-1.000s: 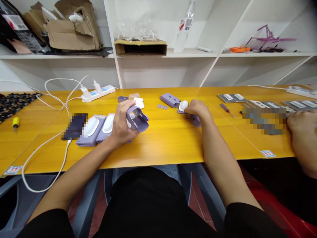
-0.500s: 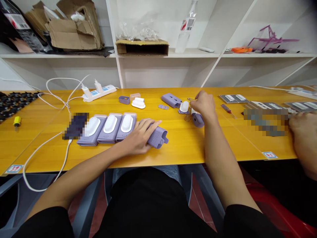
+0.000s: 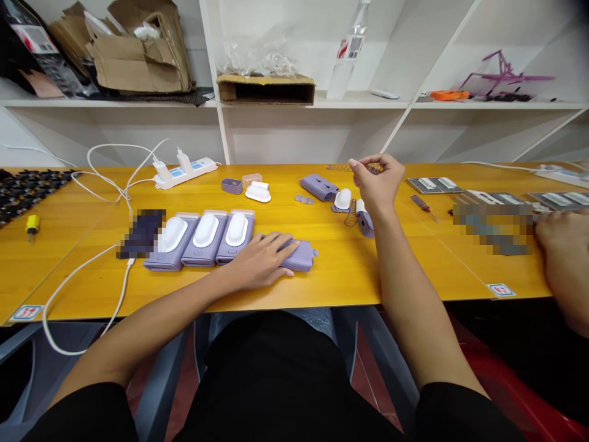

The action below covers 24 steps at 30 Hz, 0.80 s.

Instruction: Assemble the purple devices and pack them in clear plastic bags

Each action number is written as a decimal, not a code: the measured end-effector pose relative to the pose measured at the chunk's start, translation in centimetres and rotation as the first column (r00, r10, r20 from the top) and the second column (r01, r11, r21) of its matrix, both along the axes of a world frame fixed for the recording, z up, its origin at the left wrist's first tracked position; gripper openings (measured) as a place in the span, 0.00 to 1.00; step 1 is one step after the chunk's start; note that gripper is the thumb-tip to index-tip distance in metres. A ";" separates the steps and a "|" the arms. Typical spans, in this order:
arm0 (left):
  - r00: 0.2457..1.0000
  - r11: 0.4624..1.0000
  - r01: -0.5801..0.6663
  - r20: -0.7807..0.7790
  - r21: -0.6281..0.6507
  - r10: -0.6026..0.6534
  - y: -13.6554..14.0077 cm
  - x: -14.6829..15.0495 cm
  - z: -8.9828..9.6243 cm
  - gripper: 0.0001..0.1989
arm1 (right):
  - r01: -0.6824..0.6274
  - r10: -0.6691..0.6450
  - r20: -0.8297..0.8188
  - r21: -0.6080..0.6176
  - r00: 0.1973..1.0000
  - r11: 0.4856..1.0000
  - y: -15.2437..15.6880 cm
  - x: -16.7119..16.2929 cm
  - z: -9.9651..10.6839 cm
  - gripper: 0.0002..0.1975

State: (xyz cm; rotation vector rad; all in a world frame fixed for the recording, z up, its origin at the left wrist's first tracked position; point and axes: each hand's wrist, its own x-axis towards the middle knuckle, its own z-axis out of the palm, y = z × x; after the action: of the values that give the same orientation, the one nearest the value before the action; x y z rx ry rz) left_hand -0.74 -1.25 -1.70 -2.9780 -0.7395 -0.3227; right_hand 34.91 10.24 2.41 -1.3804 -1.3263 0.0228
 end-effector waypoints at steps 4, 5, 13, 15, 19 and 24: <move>0.994 1.000 0.017 0.105 0.016 -0.018 -0.1 0.1 0.1 0.36 | -0.311 0.343 -0.339 0.147 0.876 0.939 -0.5 -2.6 0.3 0.25; 0.984 0.999 0.021 0.174 0.032 -0.026 0.0 0.0 0.1 0.37 | -0.412 0.440 -0.386 0.156 0.811 0.898 -0.9 -3.3 0.5 0.27; 0.734 0.947 -0.160 0.675 0.279 -0.075 1.8 -0.9 1.6 0.37 | -0.877 0.760 -0.531 0.061 0.376 0.476 -4.9 -9.5 0.8 0.27; 0.727 0.942 -0.145 0.678 0.303 -0.106 2.2 -1.1 1.7 0.31 | -0.919 0.787 -0.525 0.023 0.324 0.394 -5.5 -10.7 0.5 0.25; 0.739 0.944 -0.085 0.656 0.317 -0.153 2.7 -1.3 1.2 0.14 | -0.962 0.820 -0.520 -0.014 0.239 0.272 -6.0 -11.8 0.1 0.25; 0.720 0.950 -0.151 0.689 0.275 -0.085 2.7 -1.2 0.9 0.09 | -0.868 0.777 -0.422 -0.056 0.468 0.493 -5.2 -9.1 1.0 0.33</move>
State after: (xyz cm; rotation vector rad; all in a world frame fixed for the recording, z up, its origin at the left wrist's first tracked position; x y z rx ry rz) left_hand -1.91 1.47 -0.77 -2.4794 -0.6852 -1.4664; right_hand 25.78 5.01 3.45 -0.7205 -1.6060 1.1234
